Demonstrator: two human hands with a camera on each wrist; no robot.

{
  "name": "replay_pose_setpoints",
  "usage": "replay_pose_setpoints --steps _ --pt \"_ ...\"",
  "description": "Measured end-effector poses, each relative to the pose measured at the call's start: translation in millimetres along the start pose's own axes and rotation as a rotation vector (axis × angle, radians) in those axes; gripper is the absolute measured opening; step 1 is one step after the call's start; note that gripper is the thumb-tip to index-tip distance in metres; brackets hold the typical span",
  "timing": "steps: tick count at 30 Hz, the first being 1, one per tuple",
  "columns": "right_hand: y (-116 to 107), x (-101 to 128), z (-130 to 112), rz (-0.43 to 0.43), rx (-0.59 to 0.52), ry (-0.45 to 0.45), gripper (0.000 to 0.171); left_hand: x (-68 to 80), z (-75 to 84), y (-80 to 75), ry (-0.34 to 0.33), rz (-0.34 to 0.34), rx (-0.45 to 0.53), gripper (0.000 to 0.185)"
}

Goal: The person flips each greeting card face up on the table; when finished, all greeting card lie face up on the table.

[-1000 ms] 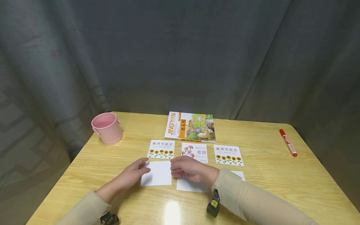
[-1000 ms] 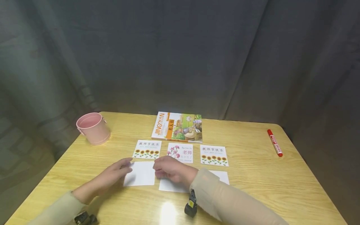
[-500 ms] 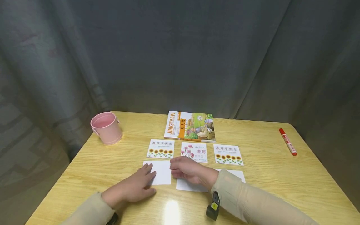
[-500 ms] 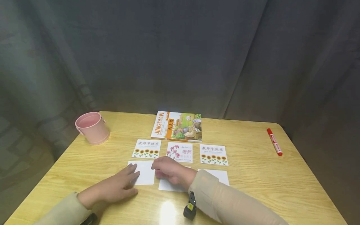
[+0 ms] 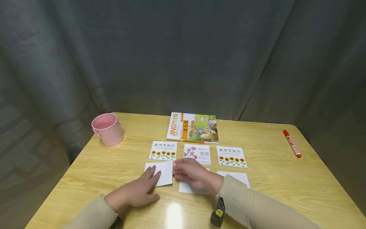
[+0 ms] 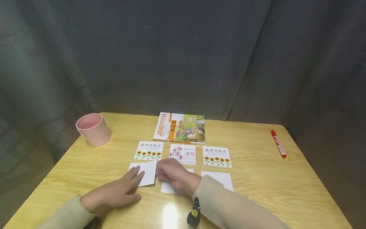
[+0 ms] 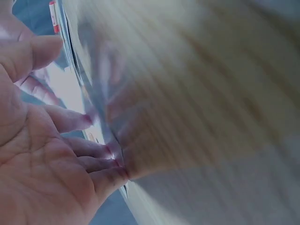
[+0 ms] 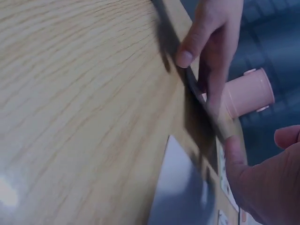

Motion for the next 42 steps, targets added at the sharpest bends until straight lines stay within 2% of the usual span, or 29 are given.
replay_pose_setpoints --steps 7,12,14,17,19,21,23,25,27,31,32,34,37,40,42 --pt "6.0 -9.5 17.6 0.042 -0.07 -0.019 0.032 -1.0 4.3 0.5 0.054 0.06 -0.051 0.066" --pt "7.6 -12.0 18.4 0.088 -0.076 -0.063 0.03 -1.9 6.0 -3.1 0.077 0.125 -0.072 0.063" --pt "4.2 -12.4 14.8 0.098 -0.065 -0.076 0.029 -2.9 4.0 -7.8 0.078 0.139 -0.064 0.064" --pt "-3.7 -12.3 6.9 0.106 -0.039 -0.094 0.025 -5.6 -3.0 -17.9 0.038 0.157 -0.014 0.068" --pt "-9.5 -12.1 1.8 0.106 -0.011 -0.122 0.024 -7.8 -8.8 -26.1 -0.015 0.191 0.047 0.068" --pt "-14.5 -10.9 -3.8 0.11 0.061 -0.165 0.021 -10.6 -13.9 -34.5 -0.056 0.248 0.117 0.063" --pt "-18.1 -9.0 -9.3 0.119 0.142 -0.223 0.019 -13.1 -18.0 -42.1 -0.096 0.319 0.184 0.056" --pt "-20.5 -6.9 -15.0 0.133 0.225 -0.282 0.016 -16.5 -20.6 -48.2 -0.122 0.362 0.288 0.043" --pt "-22.0 -5.7 -19.6 0.139 0.262 -0.323 0.013 -19.4 -22.0 -51.8 -0.138 0.36 0.458 0.039" --pt "-25.3 -5.6 -24.0 0.142 0.241 -0.364 0.012 -22.6 -23.9 -53.9 -0.167 0.323 0.858 0.039" --pt "-26.6 -6.3 -24.3 0.144 0.23 -0.369 0.013 -22.7 -24.1 -54.3 -0.165 0.325 0.935 0.038" --pt "-29.1 -6.8 -24.7 0.141 0.208 -0.391 0.017 -22.8 -24.9 -55.0 -0.162 0.355 1.029 0.04" --pt "-30.8 -6.6 -25.0 0.126 0.202 -0.43 0.02 -23.7 -25.3 -56.3 -0.126 0.407 1.074 0.034" --pt "-30.3 -5.9 -24.6 0.15 0.219 -0.443 0.022 -25.3 -24.9 -56.8 -0.105 0.461 1.043 0.023" --pt "-29.3 -6.2 -23.5 0.186 0.226 -0.438 0.023 -26.3 -24.1 -56.7 -0.111 0.489 1.007 0.026"
Point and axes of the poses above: each hand's wrist, its own x-axis away from the middle knuckle, its own y-axis out of the palm, z = x × y, the point moved 2 cm from there along -x, towards the middle knuckle, and after that the axes turned 2 degrees about -x, right-handed, at the moved point
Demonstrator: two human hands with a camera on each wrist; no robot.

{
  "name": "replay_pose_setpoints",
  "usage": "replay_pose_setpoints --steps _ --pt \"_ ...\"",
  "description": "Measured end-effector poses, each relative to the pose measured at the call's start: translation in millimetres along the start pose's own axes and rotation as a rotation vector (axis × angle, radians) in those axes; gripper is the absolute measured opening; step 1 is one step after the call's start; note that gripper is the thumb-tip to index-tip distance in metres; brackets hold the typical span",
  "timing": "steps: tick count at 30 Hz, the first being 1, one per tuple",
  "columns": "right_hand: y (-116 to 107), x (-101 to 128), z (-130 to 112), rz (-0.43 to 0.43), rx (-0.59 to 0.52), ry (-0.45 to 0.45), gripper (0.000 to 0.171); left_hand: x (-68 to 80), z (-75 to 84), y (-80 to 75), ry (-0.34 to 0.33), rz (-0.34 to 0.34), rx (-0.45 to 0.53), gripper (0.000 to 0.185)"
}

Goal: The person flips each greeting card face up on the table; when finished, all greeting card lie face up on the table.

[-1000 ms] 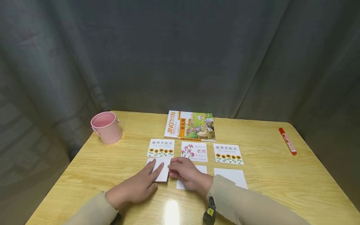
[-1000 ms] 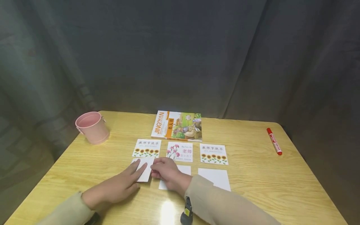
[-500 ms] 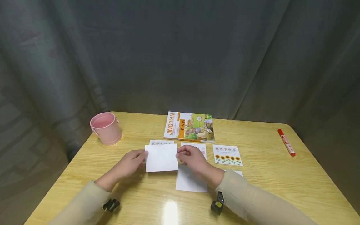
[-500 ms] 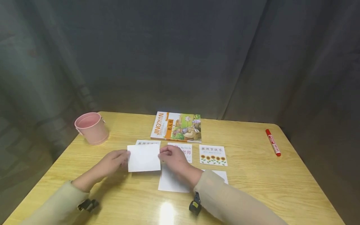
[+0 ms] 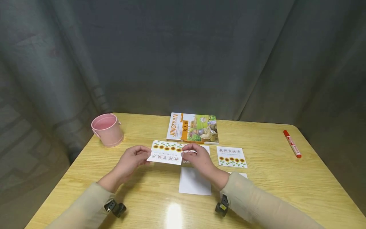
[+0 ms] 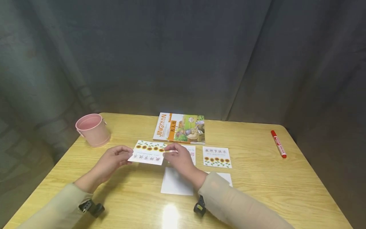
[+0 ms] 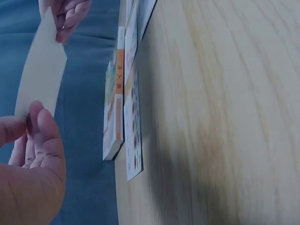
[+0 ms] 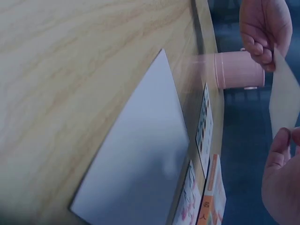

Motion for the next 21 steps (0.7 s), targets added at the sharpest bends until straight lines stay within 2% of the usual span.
replay_pose_setpoints --steps 4,9,12,18,21 --pt "2.3 -0.7 3.0 0.033 -0.056 0.059 0.024 -0.2 0.1 1.6 -0.002 0.021 -0.061 0.044" --pt "1.3 -3.0 7.0 -0.015 -0.077 0.101 0.019 -2.0 -3.4 3.6 -0.013 -0.032 -0.12 0.051" --pt "0.6 -3.2 8.4 -0.088 0.011 0.082 0.021 -4.4 -5.1 4.5 -0.011 -0.065 -0.162 0.046" --pt "6.9 -2.7 8.3 -0.234 0.235 -0.002 0.019 -7.6 -5.4 10.1 0.006 -0.255 -0.288 0.033" --pt "12.4 -0.8 4.6 -0.277 0.295 -0.034 0.018 -8.1 -5.7 14.3 0.021 -0.282 -0.307 0.032"
Point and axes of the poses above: each hand's wrist, its own x-axis away from the middle knuckle, its own y-axis out of the palm, z = x × y, the point moved 2 cm from there along -x, towards the middle knuckle, and after that the axes turned 2 degrees about -x, right-handed, at the moved point
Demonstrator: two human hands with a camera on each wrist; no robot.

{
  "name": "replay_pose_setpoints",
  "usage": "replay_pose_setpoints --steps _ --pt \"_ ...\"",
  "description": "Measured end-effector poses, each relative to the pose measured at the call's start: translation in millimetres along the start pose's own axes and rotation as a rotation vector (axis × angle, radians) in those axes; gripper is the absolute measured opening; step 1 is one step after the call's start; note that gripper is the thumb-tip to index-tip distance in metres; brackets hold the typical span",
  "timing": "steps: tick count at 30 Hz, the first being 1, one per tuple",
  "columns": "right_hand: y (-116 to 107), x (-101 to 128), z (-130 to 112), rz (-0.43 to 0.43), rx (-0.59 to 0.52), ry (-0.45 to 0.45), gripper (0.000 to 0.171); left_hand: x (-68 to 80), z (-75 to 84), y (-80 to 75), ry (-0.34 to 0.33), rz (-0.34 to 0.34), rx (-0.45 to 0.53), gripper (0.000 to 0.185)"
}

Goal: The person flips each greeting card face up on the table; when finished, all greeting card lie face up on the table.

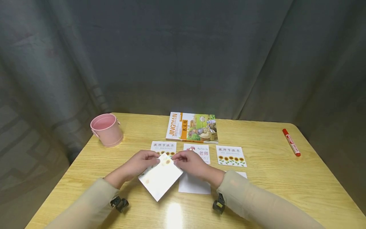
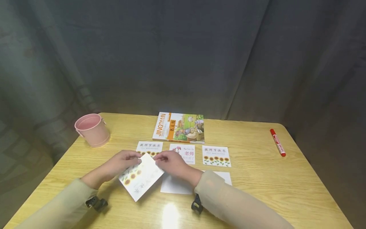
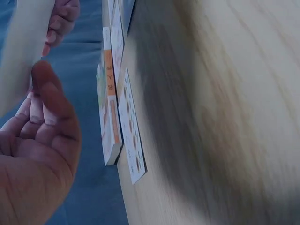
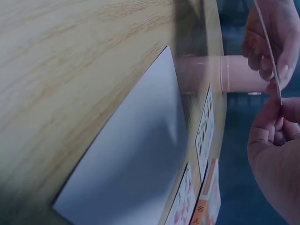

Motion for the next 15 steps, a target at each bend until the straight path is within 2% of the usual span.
replay_pose_setpoints --steps 3,5,7,10,12,15 --pt "2.3 1.6 -5.1 -0.006 0.037 -0.022 0.019 -0.9 1.3 1.6 0.015 0.016 0.002 0.029" --pt "3.3 2.1 -7.3 0.009 0.01 -0.02 0.026 -0.3 1.4 0.0 0.008 0.056 0.039 0.026" --pt "3.7 2.5 -7.0 0.03 -0.06 -0.006 0.038 0.7 1.2 -2.7 -0.006 0.119 0.11 0.018" --pt "4.5 2.4 -1.4 0.044 -0.202 0.035 0.053 2.8 -0.9 -8.9 -0.021 0.236 0.278 0.005" --pt "5.8 1.8 4.0 0.025 -0.312 0.07 0.047 5.3 -2.6 -12.8 -0.018 0.295 0.372 0.005" --pt "7.4 0.3 9.5 0.012 -0.45 0.109 0.026 8.8 -4.6 -16.3 -0.011 0.318 0.444 0.01"
Point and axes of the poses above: each hand's wrist, its own x-axis away from the middle knuckle, its own y-axis out of the palm, z = x × y, the point moved 2 cm from there along -x, towards the middle knuckle, and after that the axes turned 2 degrees about -x, right-handed, at the moved point
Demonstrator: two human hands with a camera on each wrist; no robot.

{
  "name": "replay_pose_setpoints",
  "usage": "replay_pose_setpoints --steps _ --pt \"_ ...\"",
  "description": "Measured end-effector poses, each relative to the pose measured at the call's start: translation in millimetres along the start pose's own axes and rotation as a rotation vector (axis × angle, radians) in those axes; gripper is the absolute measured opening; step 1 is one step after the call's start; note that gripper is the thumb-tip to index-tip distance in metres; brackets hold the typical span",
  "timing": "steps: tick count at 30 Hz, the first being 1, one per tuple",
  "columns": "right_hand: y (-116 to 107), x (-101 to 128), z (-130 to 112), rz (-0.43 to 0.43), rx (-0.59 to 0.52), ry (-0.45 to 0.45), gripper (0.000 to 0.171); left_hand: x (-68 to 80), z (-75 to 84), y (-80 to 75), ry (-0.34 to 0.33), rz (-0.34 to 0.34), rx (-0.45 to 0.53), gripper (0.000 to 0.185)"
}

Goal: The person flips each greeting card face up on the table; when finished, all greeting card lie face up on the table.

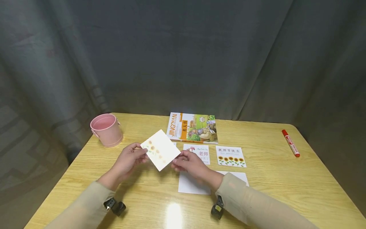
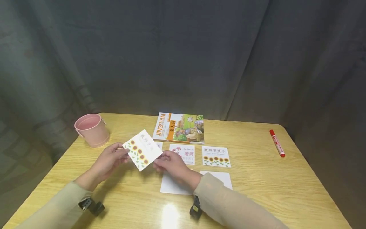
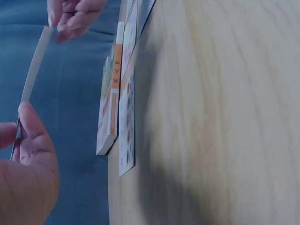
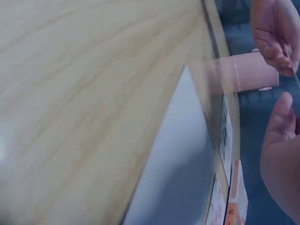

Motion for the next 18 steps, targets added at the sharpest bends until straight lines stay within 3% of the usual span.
replay_pose_setpoints --steps 2,5,8,11,13,16,18 --pt "0.1 -1.5 0.4 0.007 -0.071 0.015 0.012 1.6 -0.5 -0.8 -0.002 -0.003 0.022 0.011" --pt "0.4 -3.9 -1.3 0.045 -0.113 0.013 0.006 3.8 -2.0 -0.2 -0.011 -0.027 0.021 0.012" --pt "0.0 -6.9 -2.6 0.072 -0.087 0.016 0.006 6.0 -6.0 1.2 -0.046 -0.051 -0.058 0.004" --pt "-1.7 -8.9 -0.9 0.084 -0.001 0.043 0.008 9.2 -9.3 2.5 -0.056 -0.042 -0.245 0.023" --pt "-3.0 -9.6 2.6 0.069 0.075 0.08 0.007 12.8 -9.5 4.0 -0.026 -0.016 -0.407 0.034" --pt "-2.9 -10.4 8.9 0.022 0.157 0.146 0.007 21.2 -8.4 10.7 0.078 -0.004 -0.671 0.043" --pt "-1.4 -10.7 11.8 0.0 0.181 0.168 0.007 28.1 -9.1 20.4 0.167 -0.053 -0.818 0.043"
Point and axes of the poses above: each hand's wrist, its own x-axis away from the middle knuckle, its own y-axis out of the palm, z = x × y, the point moved 2 cm from there along -x, towards the middle knuckle, and after that the axes turned 2 degrees about -x, right-handed, at the moved point
